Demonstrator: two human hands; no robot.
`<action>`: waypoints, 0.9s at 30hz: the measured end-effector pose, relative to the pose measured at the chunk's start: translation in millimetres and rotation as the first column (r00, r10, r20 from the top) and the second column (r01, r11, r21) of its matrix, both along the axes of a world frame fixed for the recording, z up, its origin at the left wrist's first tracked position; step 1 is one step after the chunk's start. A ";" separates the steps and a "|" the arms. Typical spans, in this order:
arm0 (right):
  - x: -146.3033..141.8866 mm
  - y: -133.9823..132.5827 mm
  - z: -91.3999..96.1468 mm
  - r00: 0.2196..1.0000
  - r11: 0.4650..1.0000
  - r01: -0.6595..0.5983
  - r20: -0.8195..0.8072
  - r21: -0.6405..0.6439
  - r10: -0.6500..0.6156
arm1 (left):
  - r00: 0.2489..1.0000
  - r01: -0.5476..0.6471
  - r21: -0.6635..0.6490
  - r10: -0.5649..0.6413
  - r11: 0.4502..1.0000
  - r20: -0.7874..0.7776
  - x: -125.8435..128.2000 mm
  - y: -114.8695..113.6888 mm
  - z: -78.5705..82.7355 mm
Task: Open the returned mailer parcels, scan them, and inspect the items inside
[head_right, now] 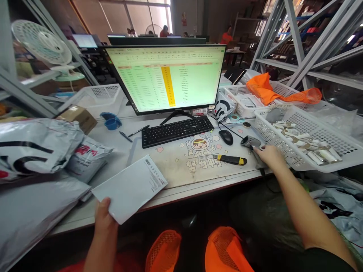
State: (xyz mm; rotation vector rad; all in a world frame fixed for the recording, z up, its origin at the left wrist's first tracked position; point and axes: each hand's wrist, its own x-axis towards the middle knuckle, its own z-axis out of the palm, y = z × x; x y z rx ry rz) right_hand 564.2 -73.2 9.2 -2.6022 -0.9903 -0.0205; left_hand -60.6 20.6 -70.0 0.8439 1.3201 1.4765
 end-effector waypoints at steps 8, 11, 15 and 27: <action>-175.2 141.5 -1.3 0.805 0.806 -0.591 0.030 -0.034 0.592 | 0.998 0.018 -0.009 -0.018 1.000 -0.059 -1.0 -5.0 7.4; -202.2 189.1 -11.9 0.766 0.768 -0.640 0.063 -0.018 0.640 | 0.999 -0.026 -0.001 0.026 1.000 -0.041 -1.3 -6.6 6.8; -203.0 211.5 -12.4 0.742 0.743 -0.669 0.054 -0.007 0.668 | 0.998 -0.020 0.046 0.022 0.999 -0.055 -2.6 -5.5 3.2; -253.6 37.6 -32.6 0.283 0.534 -0.642 -0.477 0.550 0.832 | 0.928 0.357 -0.041 -0.349 0.933 0.133 74.5 -29.3 8.0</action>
